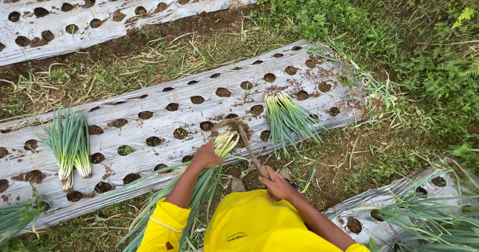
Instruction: The person uses a hand hoe to loosen the soil around green onions planted in plastic mulch and pulls them out by hand. They then gather the harvested onions into a bunch and clean the roots by removing excess soil and debris.
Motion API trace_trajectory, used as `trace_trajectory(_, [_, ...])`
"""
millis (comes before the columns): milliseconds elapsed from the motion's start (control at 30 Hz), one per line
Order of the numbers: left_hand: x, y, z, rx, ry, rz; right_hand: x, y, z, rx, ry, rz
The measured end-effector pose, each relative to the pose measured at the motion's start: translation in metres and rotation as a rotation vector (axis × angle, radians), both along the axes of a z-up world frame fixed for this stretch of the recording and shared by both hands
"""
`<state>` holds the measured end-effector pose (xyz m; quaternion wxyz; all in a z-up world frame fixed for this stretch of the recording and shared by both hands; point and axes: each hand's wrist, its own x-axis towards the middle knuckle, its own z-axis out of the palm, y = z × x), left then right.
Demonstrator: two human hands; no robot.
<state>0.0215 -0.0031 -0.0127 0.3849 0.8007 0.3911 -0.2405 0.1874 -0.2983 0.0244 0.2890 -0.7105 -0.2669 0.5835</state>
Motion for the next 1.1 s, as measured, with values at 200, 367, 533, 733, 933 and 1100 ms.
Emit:
trace_trajectory(200, [0.003,0.001,0.046,-0.007,-0.053,0.045,0.004,0.004,-0.015,0.146,-0.461,0.099])
trace_trajectory(367, [0.007,0.008,0.028,0.026,-0.032,0.025,-0.014,0.024,0.064,0.328,-0.663,-0.012])
trace_trajectory(533, [0.006,0.009,0.028,0.035,-0.037,0.034,-0.006,0.01,0.019,0.487,-0.794,-0.065])
trace_trajectory(733, [0.001,0.008,0.049,-0.023,-0.084,0.061,0.02,-0.022,-0.013,-0.096,-0.374,-0.037])
trace_trajectory(933, [-0.006,0.009,0.044,-0.059,-0.043,0.116,0.008,-0.007,0.033,0.013,-0.454,-0.032])
trace_trajectory(1100, [0.002,0.01,0.046,-0.011,-0.032,0.08,-0.007,0.011,0.079,0.363,-0.647,-0.056])
